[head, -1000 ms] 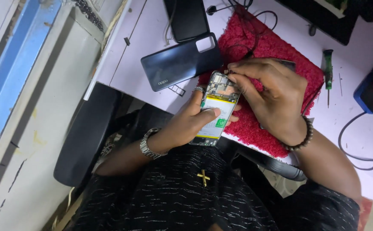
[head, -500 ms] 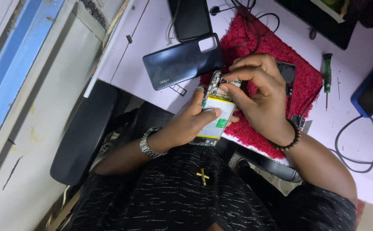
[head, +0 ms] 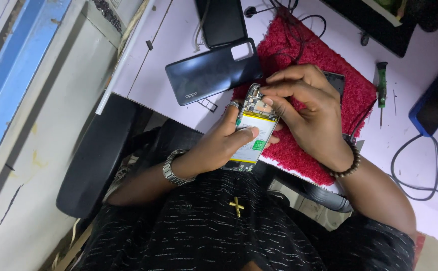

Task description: Disassembling a mobile phone to disconnect internal motherboard cables using a screwdriver and manual prying.

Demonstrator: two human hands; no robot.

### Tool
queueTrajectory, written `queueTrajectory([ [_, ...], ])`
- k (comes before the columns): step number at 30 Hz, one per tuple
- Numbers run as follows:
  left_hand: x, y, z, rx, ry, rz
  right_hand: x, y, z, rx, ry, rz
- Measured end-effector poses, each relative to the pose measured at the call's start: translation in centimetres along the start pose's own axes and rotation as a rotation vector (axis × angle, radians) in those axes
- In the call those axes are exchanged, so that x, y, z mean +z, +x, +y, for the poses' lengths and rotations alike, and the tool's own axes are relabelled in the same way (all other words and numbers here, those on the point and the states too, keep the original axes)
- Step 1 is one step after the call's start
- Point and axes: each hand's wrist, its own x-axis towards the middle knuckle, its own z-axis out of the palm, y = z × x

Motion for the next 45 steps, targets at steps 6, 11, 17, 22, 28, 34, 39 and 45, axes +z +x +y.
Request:
queueTrajectory([
  [6,0.0,-0.2,0.2,-0.035,0.067,0.004,0.1,0.5,-0.9,-0.019,0.029,0.013],
  [11,0.0,-0.1,-0.1,-0.009,0.101,0.013,-0.1,0.5,-1.0,-0.059,-0.025,0.007],
  [17,-0.1,0.3,-1.0,0.017,0.165,-0.014,-0.6,0.2,-0.5,-0.012,-0.012,-0.076],
  [22,-0.4,0.4,-2.0,0.142,0.334,-0.05,-1.3,0.5,-0.4,0.315,0.302,-0.185],
  [28,-0.5,0.2,-1.6,0.168,0.335,-0.067,-1.3,0.7,0.6,0.568,0.655,-0.189],
  [34,-0.5,0.4,-1.0,0.095,0.315,-0.117,-1.6,0.7,0.0,0.446,0.488,-0.249],
  [39,-0.3,0.4,-1.4,0.079,0.243,-0.053,-1.7,0.5,-0.8,0.433,0.371,-0.274],
  [45,0.2,0.3,-2.5,0.174,0.328,0.014,-1.1,0.4,-1.8,0.541,0.481,-0.217],
])
